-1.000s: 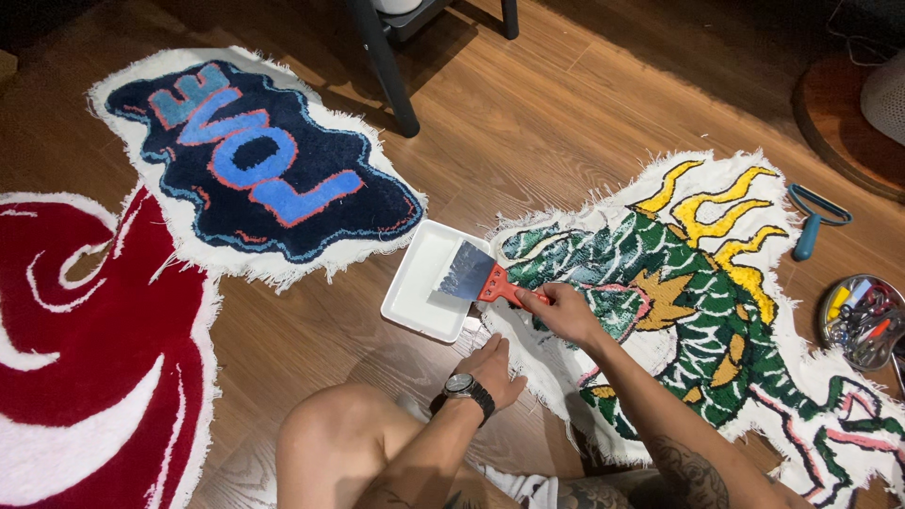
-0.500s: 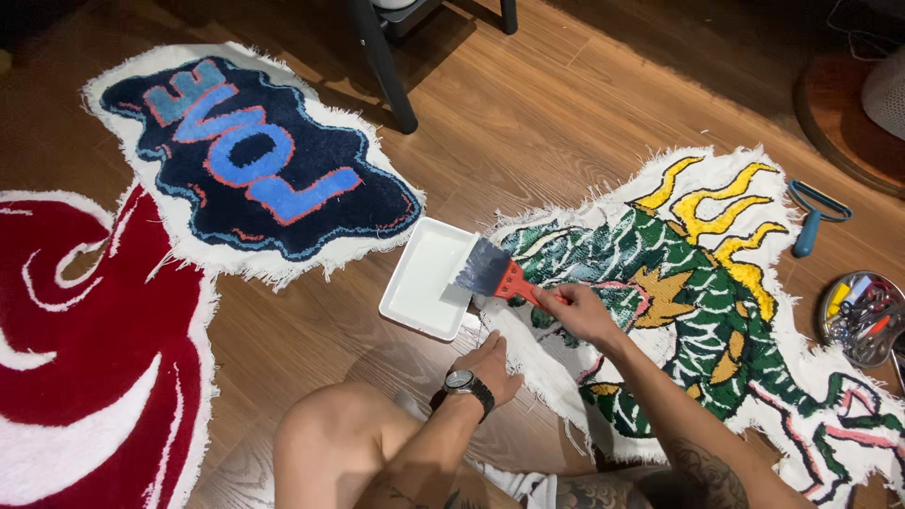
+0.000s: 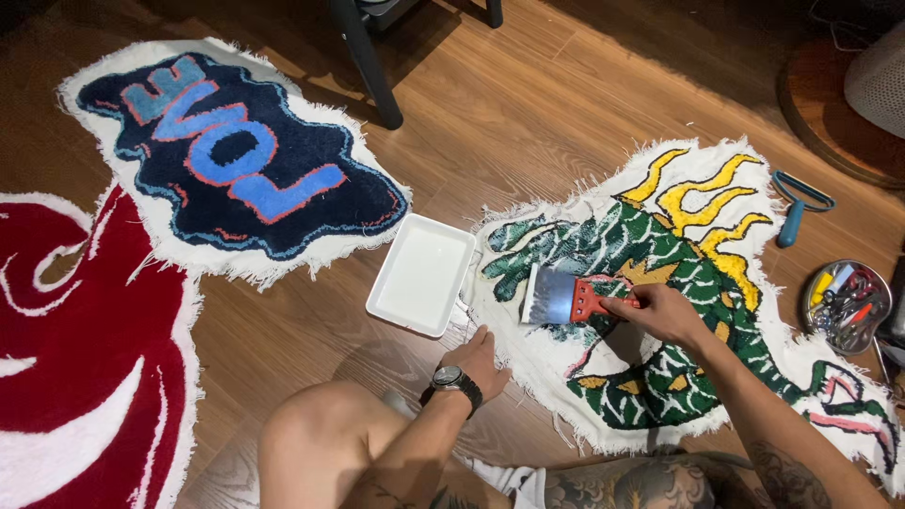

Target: The person is sitting on the floor and applying white paint to a colorful rug using a paintbrush. They repeatedly dip the brush into a white tray and brush the paint onto the rug's surface.

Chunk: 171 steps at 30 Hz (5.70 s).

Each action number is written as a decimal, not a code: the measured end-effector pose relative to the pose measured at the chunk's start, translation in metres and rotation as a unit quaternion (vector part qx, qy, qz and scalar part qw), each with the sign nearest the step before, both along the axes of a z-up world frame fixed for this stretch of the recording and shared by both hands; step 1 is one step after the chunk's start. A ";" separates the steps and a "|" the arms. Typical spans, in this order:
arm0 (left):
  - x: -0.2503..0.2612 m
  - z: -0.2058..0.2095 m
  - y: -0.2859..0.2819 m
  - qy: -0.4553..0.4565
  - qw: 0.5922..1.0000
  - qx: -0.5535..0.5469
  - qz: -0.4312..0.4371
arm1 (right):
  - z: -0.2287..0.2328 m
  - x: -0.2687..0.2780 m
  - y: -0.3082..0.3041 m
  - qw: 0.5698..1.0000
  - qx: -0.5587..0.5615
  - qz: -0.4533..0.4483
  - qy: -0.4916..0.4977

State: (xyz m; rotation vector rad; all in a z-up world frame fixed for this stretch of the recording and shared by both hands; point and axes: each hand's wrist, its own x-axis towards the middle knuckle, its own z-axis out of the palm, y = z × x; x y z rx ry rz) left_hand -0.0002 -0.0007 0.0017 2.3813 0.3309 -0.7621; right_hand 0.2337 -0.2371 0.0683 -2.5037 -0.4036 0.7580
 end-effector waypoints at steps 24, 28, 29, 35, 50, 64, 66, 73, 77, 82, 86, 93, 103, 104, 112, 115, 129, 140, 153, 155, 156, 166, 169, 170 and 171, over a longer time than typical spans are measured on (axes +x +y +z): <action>0.002 0.042 0.002 0.125 0.992 0.009 -0.010 | 0.036 0.086 0.128 0.872 -0.308 0.364 -0.112; 0.004 0.035 0.001 0.123 0.992 0.008 -0.009 | 0.051 0.092 0.120 0.886 -0.308 0.330 -0.104; 0.005 0.032 0.001 0.126 0.992 0.009 -0.008 | 0.051 0.093 0.120 0.885 -0.302 0.337 -0.110; 0.003 0.037 0.002 0.108 0.994 0.004 0.005 | 0.019 0.085 0.125 0.888 -0.238 0.383 -0.091; 0.005 -0.009 -0.002 -0.081 0.993 0.060 0.065 | 0.043 0.092 0.119 0.902 -0.286 0.314 -0.077; 0.008 0.006 -0.007 0.072 0.992 0.101 -0.028 | 0.044 0.114 0.119 0.892 -0.322 0.297 -0.110; 0.008 0.005 -0.008 0.069 0.992 0.102 -0.031 | 0.037 0.113 0.121 0.895 -0.317 0.293 -0.117; 0.007 0.004 -0.006 0.057 0.993 0.095 -0.024 | 0.030 0.121 0.112 0.913 -0.301 0.254 -0.109; 0.009 -0.005 -0.007 0.035 0.995 0.092 -0.006 | 0.021 0.141 0.075 0.935 -0.287 0.166 -0.127; 0.009 -0.026 -0.005 -0.068 0.993 0.095 0.035 | 0.014 0.112 0.063 0.974 -0.193 0.069 -0.093; 0.010 -0.063 -0.007 -0.103 0.987 0.120 0.043 | -0.004 0.086 0.064 0.981 -0.156 0.057 -0.099; 0.014 -0.035 -0.005 -0.086 0.989 0.108 0.057 | -0.003 0.074 0.020 0.980 -0.165 -0.015 -0.110; 0.019 -0.027 -0.008 -0.081 0.985 0.145 0.049 | -0.008 0.085 -0.062 0.982 -0.098 -0.114 -0.114; 0.019 -0.024 -0.007 -0.075 0.984 0.157 0.041 | -0.007 0.083 -0.066 0.984 -0.102 -0.114 -0.096; 0.016 -0.037 -0.020 -0.066 0.978 0.191 0.045 | 0.011 0.073 -0.074 0.985 -0.150 -0.064 -0.055; 0.017 -0.038 -0.025 -0.062 0.977 0.199 0.041 | 0.008 0.069 -0.067 0.985 -0.157 -0.042 -0.057; 0.018 -0.042 -0.025 -0.034 0.976 0.213 0.038 | 0.017 0.079 -0.071 0.975 -0.209 -0.003 -0.081; 0.017 -0.039 -0.023 -0.022 0.979 0.196 0.044 | -0.004 0.072 -0.079 0.988 -0.138 -0.041 -0.052; 0.016 -0.047 -0.024 -0.032 0.978 0.201 0.045 | 0.000 0.004 -0.128 0.996 0.003 0.069 -0.050; 0.015 -0.050 -0.024 -0.035 0.976 0.213 0.038 | -0.020 -0.001 -0.129 0.974 -0.014 0.165 -0.157; 0.015 -0.049 -0.023 -0.035 0.976 0.213 0.037 | -0.018 -0.005 -0.125 0.974 -0.014 0.164 -0.158; 0.014 -0.055 -0.022 -0.042 0.979 0.193 0.050 | -0.035 -0.003 -0.134 0.885 -0.243 0.304 -0.256; 0.013 -0.056 -0.022 -0.047 0.980 0.188 0.053 | -0.028 0.006 -0.144 0.900 -0.263 0.275 -0.212; 0.013 -0.057 -0.021 -0.052 0.978 0.193 0.053 | -0.025 0.009 -0.146 0.916 -0.262 0.250 -0.172; 0.014 -0.056 -0.023 -0.052 0.978 0.193 0.052 | -0.026 0.010 -0.149 0.916 -0.262 0.249 -0.173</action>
